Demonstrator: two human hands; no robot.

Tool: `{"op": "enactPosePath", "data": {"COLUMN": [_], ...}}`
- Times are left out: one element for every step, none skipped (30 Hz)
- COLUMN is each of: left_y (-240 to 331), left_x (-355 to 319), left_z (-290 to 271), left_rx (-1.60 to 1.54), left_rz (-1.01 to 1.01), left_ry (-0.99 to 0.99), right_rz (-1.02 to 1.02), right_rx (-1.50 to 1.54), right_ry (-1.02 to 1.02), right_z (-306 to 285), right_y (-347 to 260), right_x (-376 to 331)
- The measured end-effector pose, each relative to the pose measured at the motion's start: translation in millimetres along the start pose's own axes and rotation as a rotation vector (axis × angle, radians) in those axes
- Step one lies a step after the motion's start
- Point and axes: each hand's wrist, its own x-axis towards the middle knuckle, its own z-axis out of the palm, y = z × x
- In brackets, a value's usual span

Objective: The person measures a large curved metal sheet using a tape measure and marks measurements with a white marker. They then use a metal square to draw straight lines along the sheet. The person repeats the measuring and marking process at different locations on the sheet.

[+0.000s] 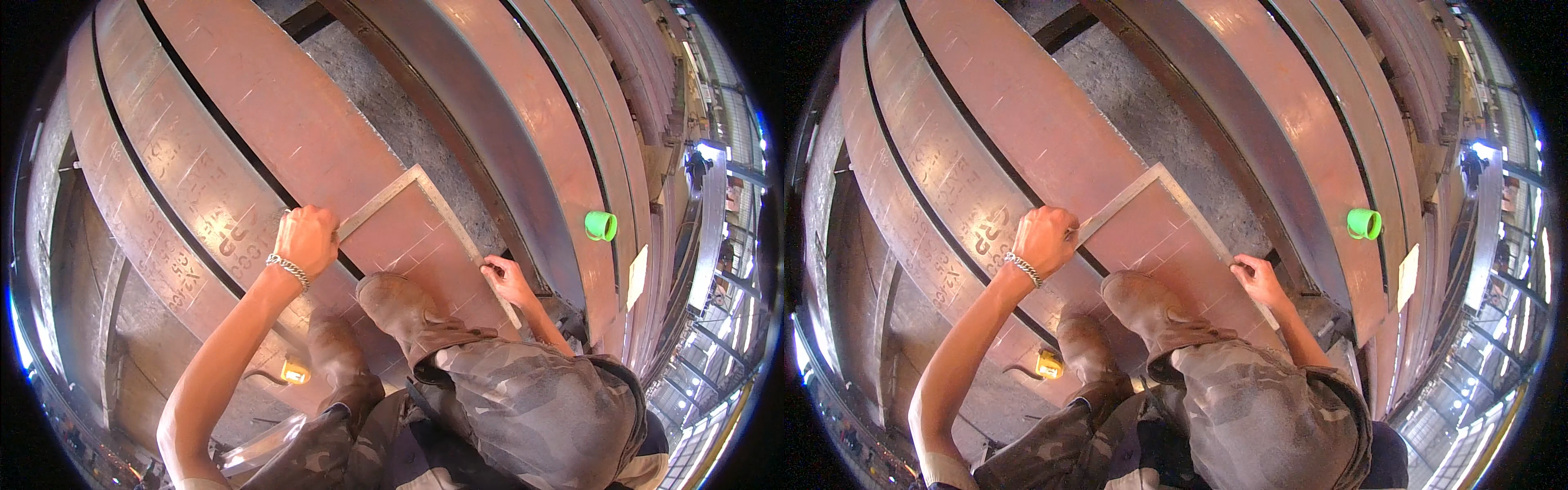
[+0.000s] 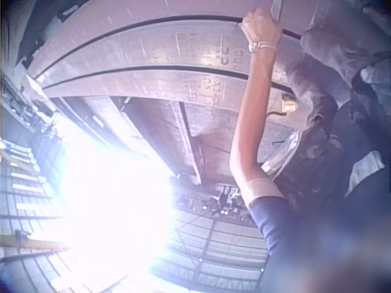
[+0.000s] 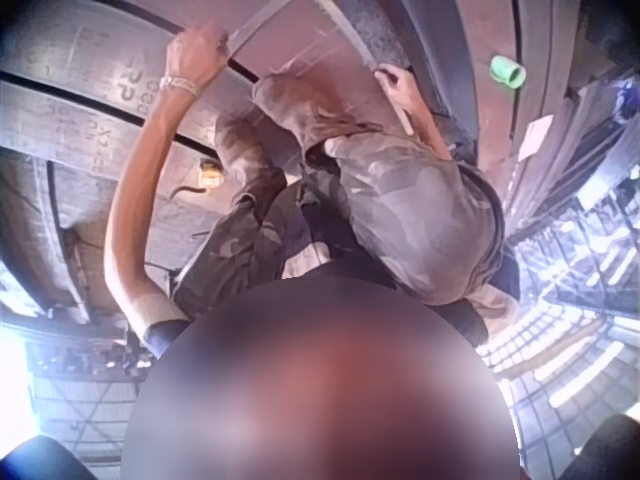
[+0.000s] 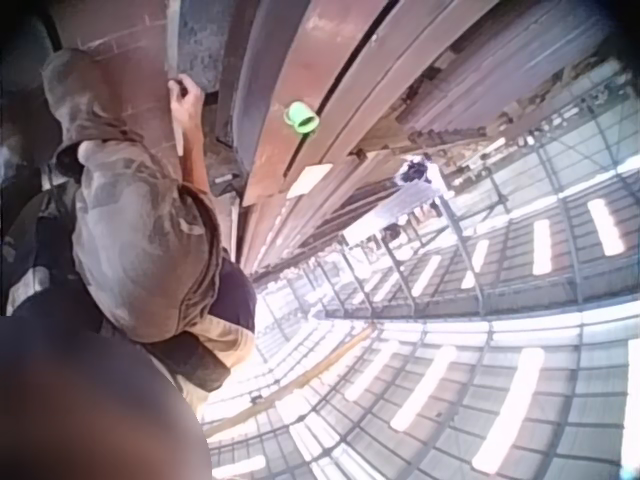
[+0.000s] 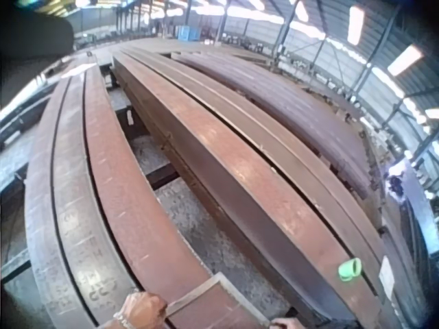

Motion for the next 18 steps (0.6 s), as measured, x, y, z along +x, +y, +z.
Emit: {"op": "enactPosePath", "data": {"left_y": [-4,-8,-11,-14,-18,-21,-24,-27,-31,-34,-36,-38,-40,-41,-42,-43,-44,-45], "left_x": [-5,-10,-14,-17,-19,-20,-21,-21,-19,-17,-17,-17,-16,-15,-13,-12,-10,-9], "left_z": [-1,-3,-4,-5,-7,-10,-13,-18,-24,-30,-37,-43,-50,-55,-59,-63,-67,-69], "left_rx": [0.016,-0.014,-0.045,-0.076,-0.090,-0.105,-0.120,-0.132,-0.143,-0.153,-0.161,-0.171,-0.183,-0.178,-0.189,-0.198,-0.202,-0.216], "left_rz": [-0.008,-0.015,-0.021,-0.027,-0.031,-0.034,-0.036,-0.066,-0.096,-0.144,-0.136,-0.147,-0.155,-0.193,-0.200,-0.209,-0.228,-0.256], "left_ry": [-0.018,-0.001,0.016,0.034,0.058,0.081,0.103,0.121,0.138,0.146,0.184,0.213,0.252,0.261,0.267,0.283,0.298,0.289], "right_rz": [-0.005,-0.001,0.022,-0.002,-0.008,0.020,-0.006,0.001,0.021,0.003,0.001,0.044,-0.009,-0.016,-0.006,-0.025,-0.029,-0.010], "right_rx": [0.004,-0.004,-0.024,-0.010,-0.009,-0.026,-0.015,-0.022,-0.037,-0.026,-0.024,-0.040,-0.013,-0.004,0.004,0.017,0.029,0.044], "right_ry": [-0.002,-0.001,0.000,0.004,0.008,0.008,0.009,0.007,0.006,0.014,0.023,0.026,0.023,0.014,0.006,-0.003,-0.012,-0.025], "right_z": [0,0,0,0,1,1,1,1,2,2,2,2,2,2,3,3,3,4], "right_y": [1,2,3,4,6,7,9,10,11,11,11,10,9,6,3,0,-5,-10], "right_x": [0,0,1,1,2,2,1,1,1,1,2,3,5,10,15,22,29,36]}}
